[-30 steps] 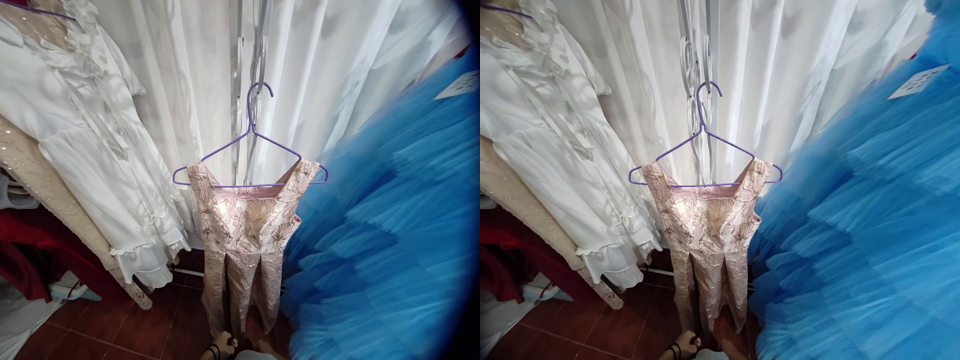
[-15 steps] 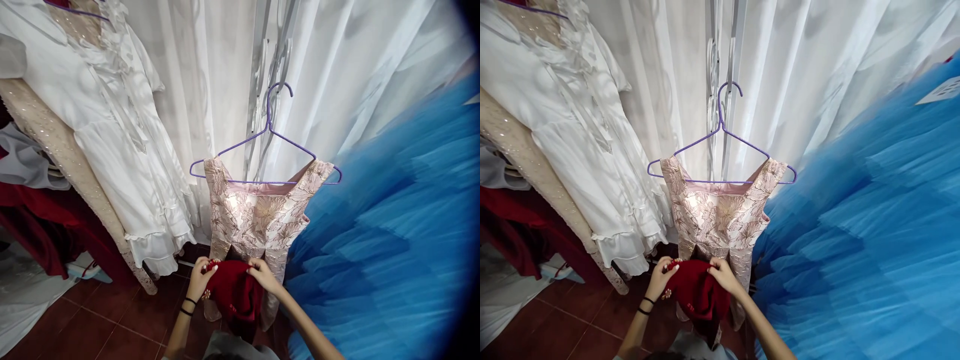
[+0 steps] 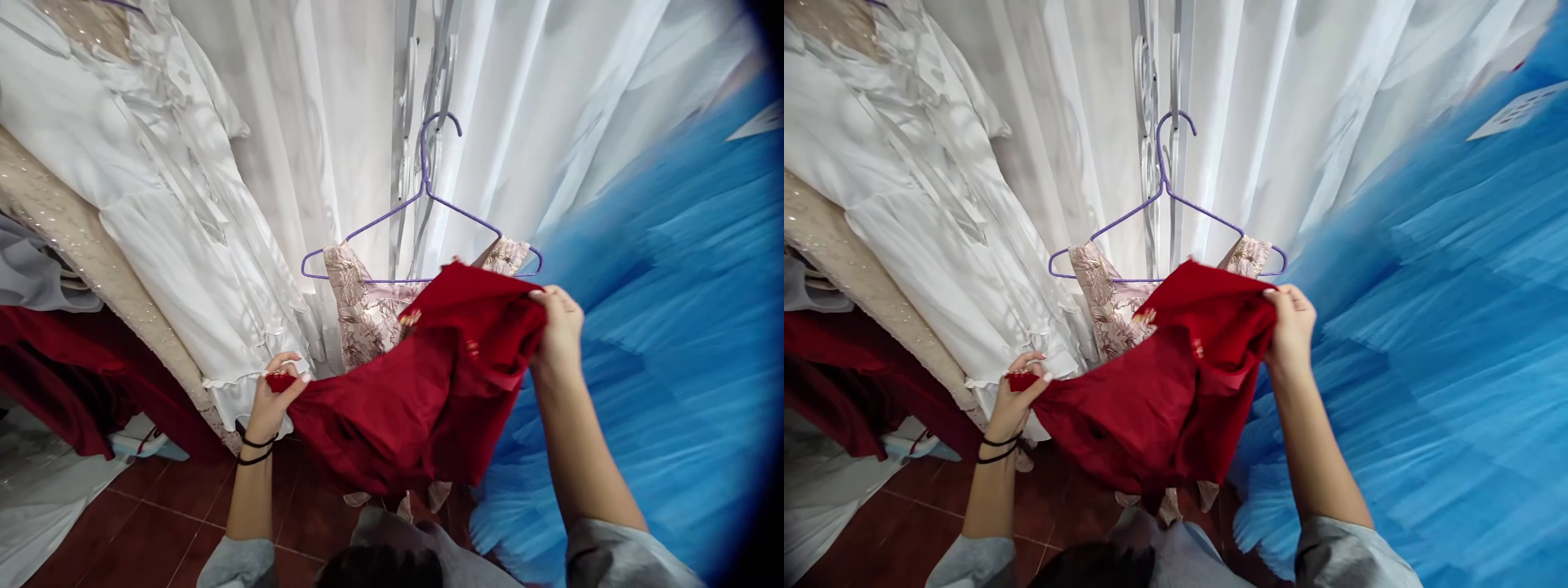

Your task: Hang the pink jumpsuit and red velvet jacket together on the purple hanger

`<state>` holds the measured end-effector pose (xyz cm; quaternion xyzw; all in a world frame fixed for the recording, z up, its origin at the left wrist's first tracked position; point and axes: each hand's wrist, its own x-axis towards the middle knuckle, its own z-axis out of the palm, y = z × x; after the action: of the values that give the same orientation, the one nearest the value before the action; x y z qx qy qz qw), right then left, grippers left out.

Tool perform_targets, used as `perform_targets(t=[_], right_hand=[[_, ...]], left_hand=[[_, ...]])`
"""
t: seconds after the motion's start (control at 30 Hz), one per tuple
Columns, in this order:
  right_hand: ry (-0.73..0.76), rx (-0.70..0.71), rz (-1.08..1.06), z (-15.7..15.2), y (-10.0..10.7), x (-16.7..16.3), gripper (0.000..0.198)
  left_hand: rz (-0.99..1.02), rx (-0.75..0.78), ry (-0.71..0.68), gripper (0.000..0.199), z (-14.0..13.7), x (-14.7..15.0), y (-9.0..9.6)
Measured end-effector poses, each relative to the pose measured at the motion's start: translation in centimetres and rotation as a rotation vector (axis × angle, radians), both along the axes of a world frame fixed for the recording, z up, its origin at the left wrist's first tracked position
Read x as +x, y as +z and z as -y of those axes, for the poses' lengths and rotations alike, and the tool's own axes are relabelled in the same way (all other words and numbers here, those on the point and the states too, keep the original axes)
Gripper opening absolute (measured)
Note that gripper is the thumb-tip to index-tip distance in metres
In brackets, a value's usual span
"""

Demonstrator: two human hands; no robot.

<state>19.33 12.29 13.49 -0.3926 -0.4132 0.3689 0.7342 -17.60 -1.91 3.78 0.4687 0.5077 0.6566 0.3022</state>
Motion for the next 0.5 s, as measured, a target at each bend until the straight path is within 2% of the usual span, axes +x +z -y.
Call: perform_targets(t=[0.07, 0.17, 0.2, 0.23, 0.33, 0.43, 0.5], right_hand=[[-0.070, 0.013, 0.029, -0.1, 0.9, 2.1, 0.029], [-0.170, 0.062, 0.071, 0.3, 1.3, 3.7, 0.027], [-0.210, 0.080, 0.054, 0.4, 1.3, 4.0, 0.027], [-0.250, 0.093, 0.034, 0.5, 1.2, 4.2, 0.029], [-0.312, 0.127, 0.037, 0.3, 0.8, 5.2, 0.034], [-0.240, 0.097, 0.119, 0.2, -0.2, 5.7, 0.035], [-0.170, 0.032, 0.334, 0.9, -1.2, 4.5, 0.029]], left_hand=[[-0.077, -0.009, 0.028, 0.037, 0.5, -1.4, 0.8], [-0.284, -0.120, -0.088, 0.042, 1.0, -2.0, 2.5], [-0.347, -0.146, -0.084, 0.040, 1.0, -1.7, 3.1], [-0.389, -0.151, -0.044, 0.035, 0.9, -1.4, 3.6], [-0.396, -0.061, 0.191, 0.021, 0.6, -0.2, 4.5], [-0.348, 0.039, 0.398, 0.020, 0.4, 0.4, 4.4], [-0.250, 0.083, 0.473, 0.022, 0.6, 0.8, 4.3]])
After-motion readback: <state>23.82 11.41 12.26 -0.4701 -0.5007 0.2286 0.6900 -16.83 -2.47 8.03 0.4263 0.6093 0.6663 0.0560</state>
